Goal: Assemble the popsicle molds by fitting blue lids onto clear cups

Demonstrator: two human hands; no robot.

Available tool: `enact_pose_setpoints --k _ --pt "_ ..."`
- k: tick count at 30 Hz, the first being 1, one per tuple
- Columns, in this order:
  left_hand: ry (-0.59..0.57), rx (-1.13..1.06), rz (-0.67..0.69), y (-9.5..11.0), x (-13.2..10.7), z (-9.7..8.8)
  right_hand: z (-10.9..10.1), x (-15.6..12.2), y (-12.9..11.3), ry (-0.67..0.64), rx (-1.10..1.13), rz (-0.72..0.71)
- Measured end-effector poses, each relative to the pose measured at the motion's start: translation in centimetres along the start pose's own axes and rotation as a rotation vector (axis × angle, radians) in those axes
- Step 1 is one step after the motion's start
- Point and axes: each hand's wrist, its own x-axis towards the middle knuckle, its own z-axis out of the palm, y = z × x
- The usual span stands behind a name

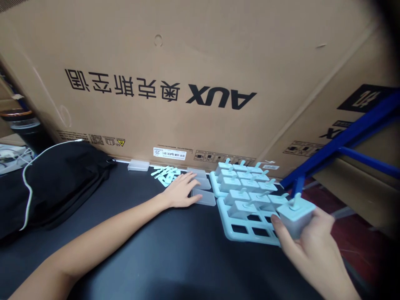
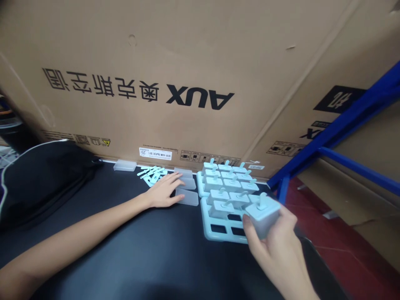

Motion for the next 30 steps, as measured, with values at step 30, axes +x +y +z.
enact_pose_setpoints --k 30 --pt "0.3 0.184 -0.167 -5.9 -8.3 -5.3 6.2 9.7 -19.2 -0.387 -0.472 -0.756"
